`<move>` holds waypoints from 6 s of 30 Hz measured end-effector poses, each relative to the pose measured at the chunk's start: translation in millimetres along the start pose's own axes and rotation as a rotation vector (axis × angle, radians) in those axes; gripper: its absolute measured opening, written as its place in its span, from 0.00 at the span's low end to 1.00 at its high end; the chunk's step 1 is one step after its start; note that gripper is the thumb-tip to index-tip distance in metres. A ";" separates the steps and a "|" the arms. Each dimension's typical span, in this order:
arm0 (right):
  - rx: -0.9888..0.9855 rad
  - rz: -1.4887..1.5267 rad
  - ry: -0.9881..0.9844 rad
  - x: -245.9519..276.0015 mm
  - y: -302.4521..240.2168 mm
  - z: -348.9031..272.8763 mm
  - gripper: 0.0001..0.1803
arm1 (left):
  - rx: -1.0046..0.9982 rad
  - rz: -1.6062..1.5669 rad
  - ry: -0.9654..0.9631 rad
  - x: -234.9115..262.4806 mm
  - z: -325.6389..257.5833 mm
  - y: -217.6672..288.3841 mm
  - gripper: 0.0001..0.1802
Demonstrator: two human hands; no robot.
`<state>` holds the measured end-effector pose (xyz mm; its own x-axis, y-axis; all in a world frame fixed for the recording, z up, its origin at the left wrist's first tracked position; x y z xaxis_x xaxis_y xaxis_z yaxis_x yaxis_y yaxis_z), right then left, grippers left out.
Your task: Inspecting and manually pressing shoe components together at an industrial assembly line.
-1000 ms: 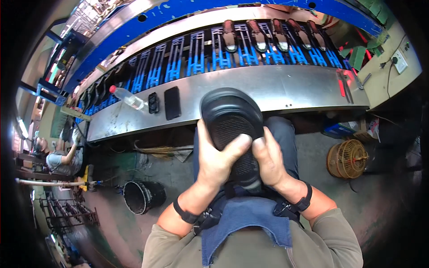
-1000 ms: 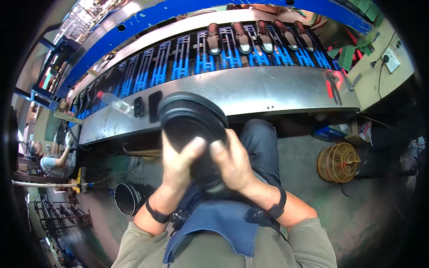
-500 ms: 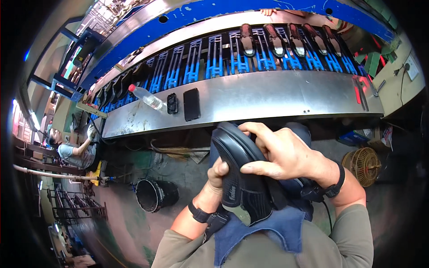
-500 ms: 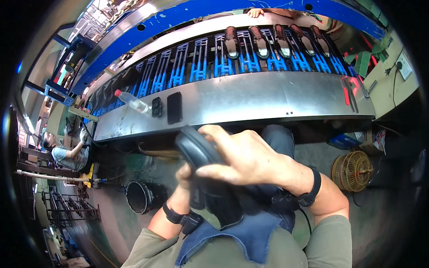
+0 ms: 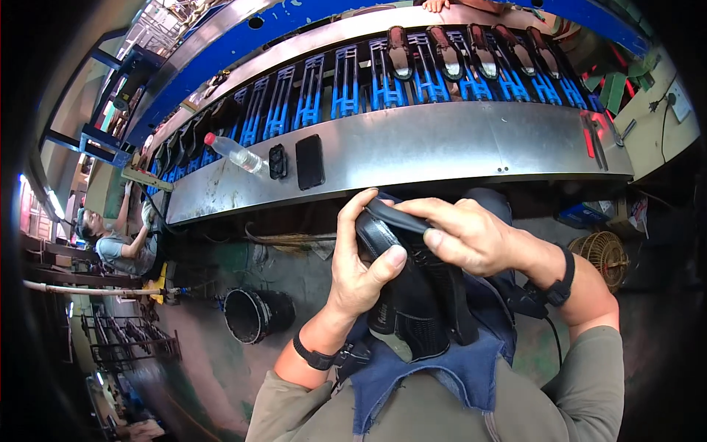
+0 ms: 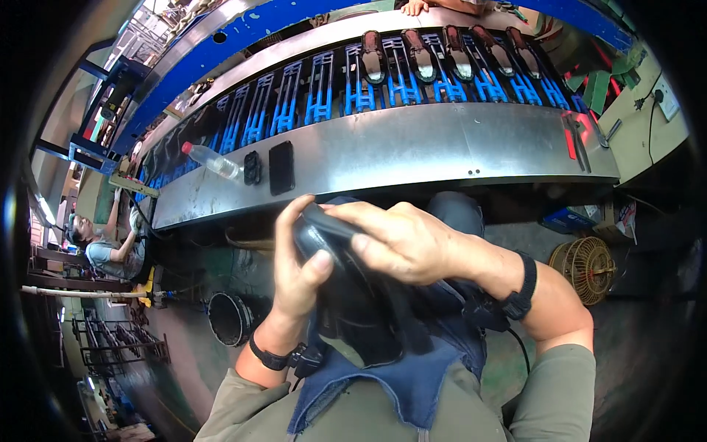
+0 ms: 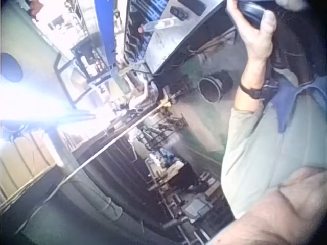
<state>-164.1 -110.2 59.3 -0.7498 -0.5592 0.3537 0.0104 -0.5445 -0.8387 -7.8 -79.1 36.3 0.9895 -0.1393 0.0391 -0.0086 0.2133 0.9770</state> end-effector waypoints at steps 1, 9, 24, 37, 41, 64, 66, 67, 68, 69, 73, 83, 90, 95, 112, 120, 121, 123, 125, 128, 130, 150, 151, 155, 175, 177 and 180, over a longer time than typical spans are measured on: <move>0.079 0.114 0.071 0.3 9.7 -4.9 0.25 | 0.007 0.027 -0.001 -2.3 1.0 0.7 0.44; -0.094 -0.585 -0.036 -30.1 -23.0 -1.8 0.36 | 0.195 -0.099 0.027 -0.6 -6.0 -39.3 0.45; -0.245 -0.558 0.117 -75.9 -14.4 -102.1 0.41 | 0.466 -0.803 -0.023 1.3 -15.3 -132.7 0.38; 0.067 -0.330 0.352 -21.0 -49.5 -26.3 0.35 | 0.925 0.149 -0.549 8.3 -17.8 -139.7 0.27; -0.628 0.275 0.233 -18.7 114.5 -40.8 0.21 | 0.181 -0.157 -0.001 14.6 -8.1 -129.8 0.26; -0.075 -0.143 -0.232 3.6 82.5 -72.5 0.15 | -0.371 0.345 -0.698 -57.6 3.4 -84.6 0.13; -0.166 -0.017 -0.128 20.5 93.5 -62.4 0.18 | -0.244 0.186 -0.566 -48.3 23.7 -86.0 0.17; -0.167 -0.012 -0.130 27.0 97.8 -54.5 0.18 | -0.239 0.187 -0.564 -48.3 31.6 -86.3 0.17; -0.259 0.099 -0.073 36.0 109.2 -46.2 0.19 | -0.121 0.085 -0.468 -42.6 43.9 -91.0 0.19; -0.351 0.210 -0.016 41.7 122.6 -40.9 0.21 | -0.004 -0.016 -0.370 -36.8 55.0 -96.6 0.20; -0.633 0.165 0.103 45.2 158.6 -39.7 0.22 | 0.323 -0.037 -0.270 -28.5 84.7 -134.3 0.17; -0.697 -0.185 0.177 52.8 176.5 -38.7 0.26 | 0.069 0.602 -0.427 -33.8 112.4 -133.6 0.16; -0.686 0.840 0.320 24.3 159.3 -61.9 0.31 | 0.067 0.137 -0.458 -35.5 90.5 -96.5 0.17; -0.360 0.504 0.178 1.1 76.4 -55.1 0.22 | 0.139 -0.138 -0.377 -40.2 35.5 -83.0 0.54; -0.137 -0.211 0.636 20.1 40.2 -21.4 0.33 | 0.163 -0.321 0.003 -31.6 52.2 -58.0 0.40; -0.490 -0.126 0.238 -46.1 62.9 -100.5 0.35 | 0.547 -0.763 0.241 -4.7 -13.0 -167.9 0.34; -0.534 -0.132 0.166 -40.2 46.6 -121.4 0.34 | 0.685 -0.997 0.204 -24.3 -10.8 -138.7 0.38; -0.416 -0.236 0.352 -11.7 10.8 -146.5 0.30 | 0.740 -0.790 0.335 -29.0 -33.6 -143.4 0.41; -0.308 -0.363 0.586 23.4 -10.1 -147.3 0.27 | 1.278 -0.338 -0.222 -43.1 -82.3 -156.8 0.46; -0.464 -0.392 0.771 54.3 27.5 -153.6 0.25 | -0.226 0.596 -0.586 -55.6 -16.8 -99.8 0.58; -0.483 -0.233 0.873 49.8 86.7 -157.0 0.25 | -0.363 0.366 -0.603 -86.9 -2.8 -134.6 0.57; -0.557 -0.825 0.067 127.8 470.2 304.1 0.39 | 0.330 0.628 0.202 326.9 412.7 -329.9 0.41; -0.652 -0.787 0.045 152.3 482.2 274.1 0.38 | 0.382 0.729 0.211 281.9 421.0 -325.2 0.49; -0.447 0.133 0.473 207.6 387.8 204.7 0.35 | 0.377 1.284 0.091 256.9 393.2 -301.5 0.47; -0.572 -0.500 0.796 117.4 228.6 -160.1 0.37 | -0.997 0.988 -0.142 -177.5 400.5 144.0 0.09; -0.643 -0.445 0.736 127.9 229.6 -165.4 0.38 | -1.190 0.881 -0.298 -170.5 302.0 159.9 0.08; -0.595 -0.720 0.577 161.2 199.6 -145.4 0.31 | -1.026 1.233 -0.983 -171.5 166.2 118.1 0.11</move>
<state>-379.1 -218.1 -111.3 -0.6511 0.2300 0.7233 -0.7581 -0.1509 -0.6344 -202.6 -190.8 179.8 0.0689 0.1705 0.9829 -0.1101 0.9806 -0.1623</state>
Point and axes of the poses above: each hand's wrist, its own z-axis towards the middle knuckle, its own x-axis out of the back of the hand, y = z × x, the point moved 7 cm from there along z, towards the middle knuckle, and after that the axes turned 1 degree about y, right-handed, at the moved point
